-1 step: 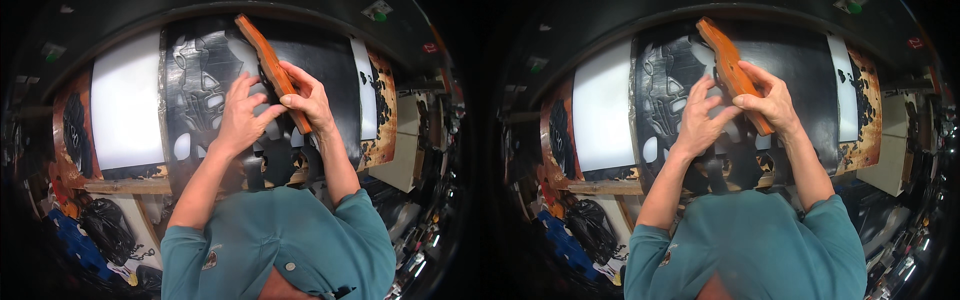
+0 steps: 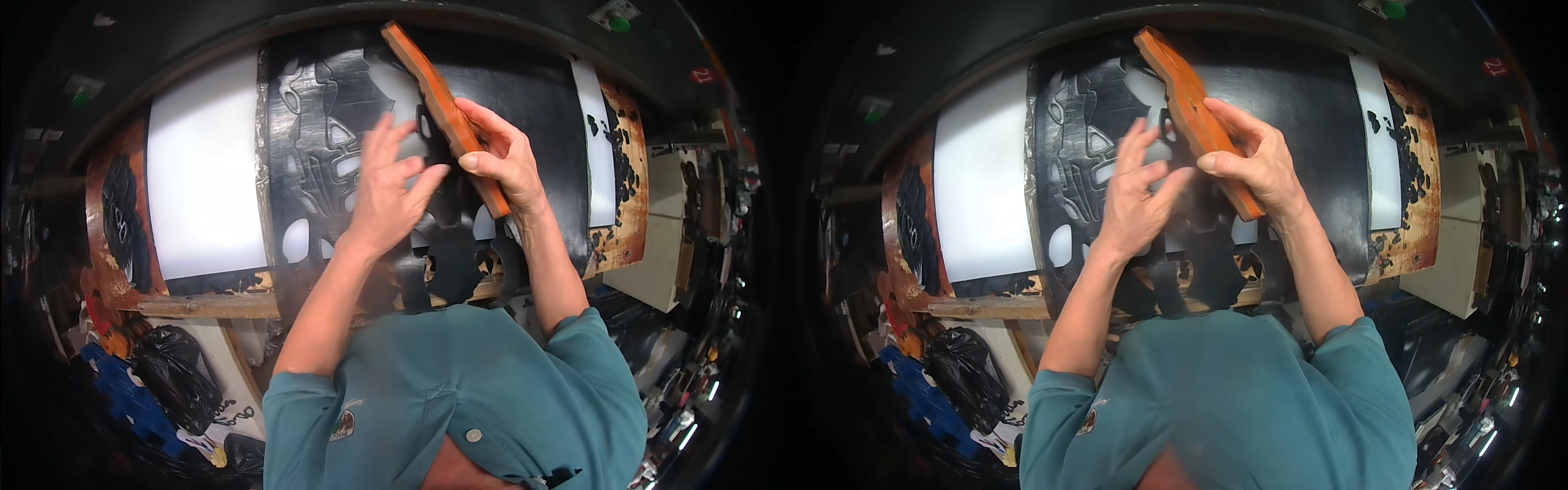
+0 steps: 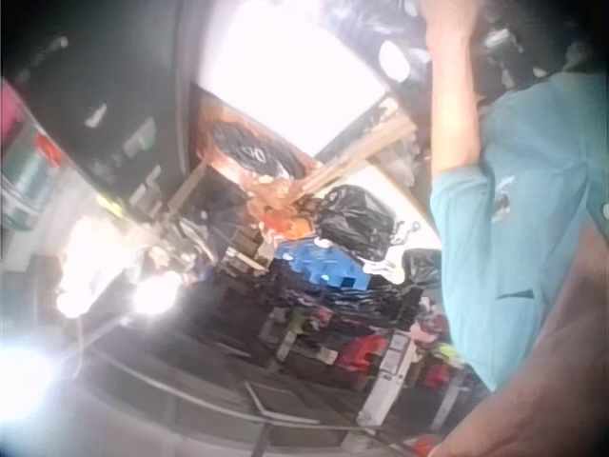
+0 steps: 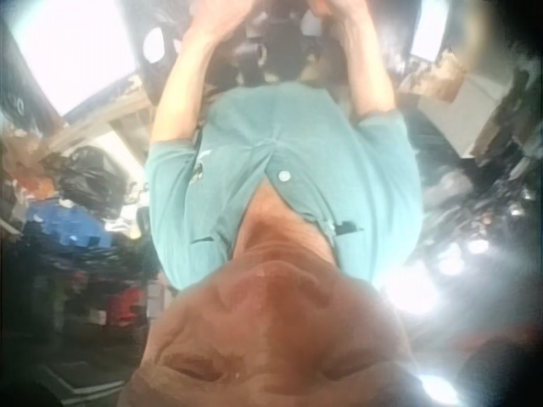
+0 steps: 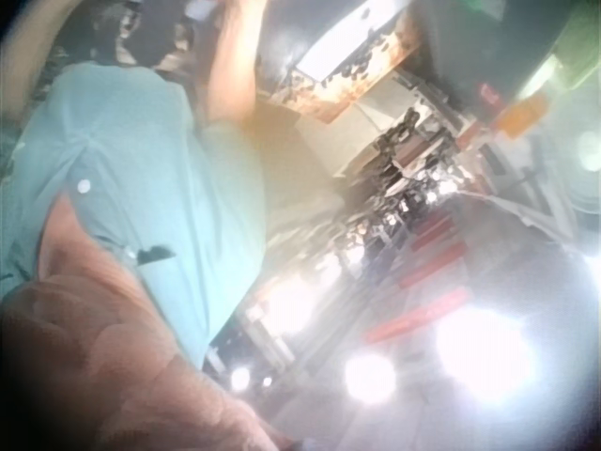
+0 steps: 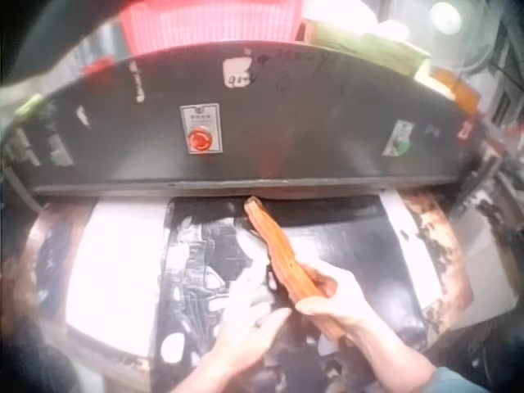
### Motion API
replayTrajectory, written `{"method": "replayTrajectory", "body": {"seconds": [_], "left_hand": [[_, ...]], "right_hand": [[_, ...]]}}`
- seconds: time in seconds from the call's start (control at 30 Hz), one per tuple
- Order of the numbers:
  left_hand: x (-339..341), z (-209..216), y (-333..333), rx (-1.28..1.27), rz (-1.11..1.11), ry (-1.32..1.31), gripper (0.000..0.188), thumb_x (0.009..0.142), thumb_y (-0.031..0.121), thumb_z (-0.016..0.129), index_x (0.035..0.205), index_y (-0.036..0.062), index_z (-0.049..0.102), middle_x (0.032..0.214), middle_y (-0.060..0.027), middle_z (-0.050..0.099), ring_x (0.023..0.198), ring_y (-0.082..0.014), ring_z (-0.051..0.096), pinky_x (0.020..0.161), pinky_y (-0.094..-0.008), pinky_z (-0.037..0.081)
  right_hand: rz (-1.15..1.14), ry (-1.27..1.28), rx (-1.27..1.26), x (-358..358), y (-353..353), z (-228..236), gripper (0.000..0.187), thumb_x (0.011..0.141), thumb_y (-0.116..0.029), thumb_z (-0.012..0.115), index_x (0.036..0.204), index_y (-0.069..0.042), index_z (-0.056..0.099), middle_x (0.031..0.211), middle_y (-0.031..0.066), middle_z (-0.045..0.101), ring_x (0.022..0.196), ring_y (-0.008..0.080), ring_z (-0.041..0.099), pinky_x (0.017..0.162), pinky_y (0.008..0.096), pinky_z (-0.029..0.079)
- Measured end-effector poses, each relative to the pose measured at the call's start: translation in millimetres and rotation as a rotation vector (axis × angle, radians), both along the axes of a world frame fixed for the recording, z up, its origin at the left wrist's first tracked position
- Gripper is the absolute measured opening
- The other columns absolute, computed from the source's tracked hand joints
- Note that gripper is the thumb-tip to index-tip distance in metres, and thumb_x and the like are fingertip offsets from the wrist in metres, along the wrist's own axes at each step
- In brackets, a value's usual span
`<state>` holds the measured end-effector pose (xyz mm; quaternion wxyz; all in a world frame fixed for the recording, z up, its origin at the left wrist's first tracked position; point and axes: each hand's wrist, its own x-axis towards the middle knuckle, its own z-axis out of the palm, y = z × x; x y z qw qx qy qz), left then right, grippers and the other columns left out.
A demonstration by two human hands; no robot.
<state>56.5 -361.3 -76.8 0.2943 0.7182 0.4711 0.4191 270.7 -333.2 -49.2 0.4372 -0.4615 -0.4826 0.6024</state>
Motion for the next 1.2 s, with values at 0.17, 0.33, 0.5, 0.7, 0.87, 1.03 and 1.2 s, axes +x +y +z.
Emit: {"method": "replayTrajectory", "body": {"seconds": [0.17, 0.33, 0.5, 0.7, 0.87, 1.03, 1.2], "left_hand": [[-19, -20, -18, -0.004, 0.132, 0.207, 0.031, 0.093, 0.014, 0.078, 0.07, -0.0039, 0.067, 0.159, -0.0222, 0.05, 0.159, -0.0511, 0.023, 0.128, -0.0676, 0.01], [-17, -33, -22, 0.013, 0.192, 0.206, 0.026, 0.088, 0.008, 0.079, 0.107, -0.002, 0.065, 0.163, -0.0279, 0.041, 0.159, -0.053, 0.021, 0.128, -0.0685, 0.011], [-12, -25, -17, 0.094, 0.268, 0.101, 0.076, 0.089, 0.01, 0.079, 0.156, 0.0006, 0.045, 0.166, -0.029, 0.035, 0.159, -0.0534, 0.022, 0.128, -0.0666, 0.015], [1, -27, -2, 0.159, 0.089, 0.445, 0.059, 0.095, 0.023, 0.076, 0.146, -0.001, 0.059, 0.165, -0.0261, 0.041, 0.157, -0.0509, 0.028, 0.127, -0.0649, 0.02], [3, -35, 2, 0.154, 0.1, 0.485, 0.062, 0.094, 0.025, 0.079, 0.146, -0.001, 0.058, 0.163, -0.0266, 0.043, 0.155, -0.0487, 0.033, 0.127, -0.0633, 0.023], [1, -41, 4, 0.196, 0.111, 0.397, 0.059, 0.094, 0.024, 0.079, 0.144, 0.0005, 0.06, 0.162, -0.0257, 0.046, 0.154, -0.0492, 0.036, 0.127, -0.0631, 0.023], [-15, -26, -13, 0.177, 0.09, 0.145, 0.045, 0.095, 0.011, 0.076, 0.138, 0.001, 0.066, 0.147, -0.0242, 0.062, 0.144, -0.045, 0.052, 0.121, -0.0511, 0.041]], "right_hand": [[-0.032, 0.212, 0.009, 16, -3, -7, 0.098, 0.073, -0.032, 0.084, 0.155, 0.008, 0.049, 0.141, 0.018, 0.063, 0.13, 0.0229, 0.06, 0.114, 0.0341, 0.044], [-0.124, 0.305, 0.038, 43, -10, -15, 0.107, 0.069, -0.04, 0.083, 0.156, 0.009, 0.046, 0.14, 0.0183, 0.063, 0.126, 0.0241, 0.063, 0.114, 0.0341, 0.046], [-0.189, -0.015, 0.21, 83, -25, 4, 0.098, 0.069, -0.03, 0.087, 0.152, 0.008, 0.053, 0.148, 0.0188, 0.059, 0.136, 0.0274, 0.059, 0.12, 0.0383, 0.041], [-0.147, -0.864, 0.494, 70, -28, -16, 0.09, 0.063, -0.036, 0.09, 0.144, -0.004, 0.065, 0.156, 0.0244, 0.045, 0.14, 0.0393, 0.05, 0.115, 0.0476, 0.046], [-0.116, -1.109, 0.671, 63, -28, -38, 0.088, 0.06, -0.036, 0.085, 0.14, -0.005, 0.066, 0.152, 0.0285, 0.044, 0.125, 0.045, 0.051, 0.106, 0.0519, 0.049], [0.014, -1.154, 0.699, 82, -23, -39, 0.095, 0.061, -0.043, 0.09, 0.145, -0.007, 0.064, 0.153, 0.03, 0.044, 0.128, 0.0437, 0.051, 0.111, 0.0501, 0.047], [-0.004, -0.713, 0.377, 116, -35, -21, 0.105, 0.069, -0.044, 0.096, 0.158, -0.01, 0.052, 0.166, 0.017, 0.043, 0.153, 0.0333, 0.044, 0.128, 0.0453, 0.034]]}}
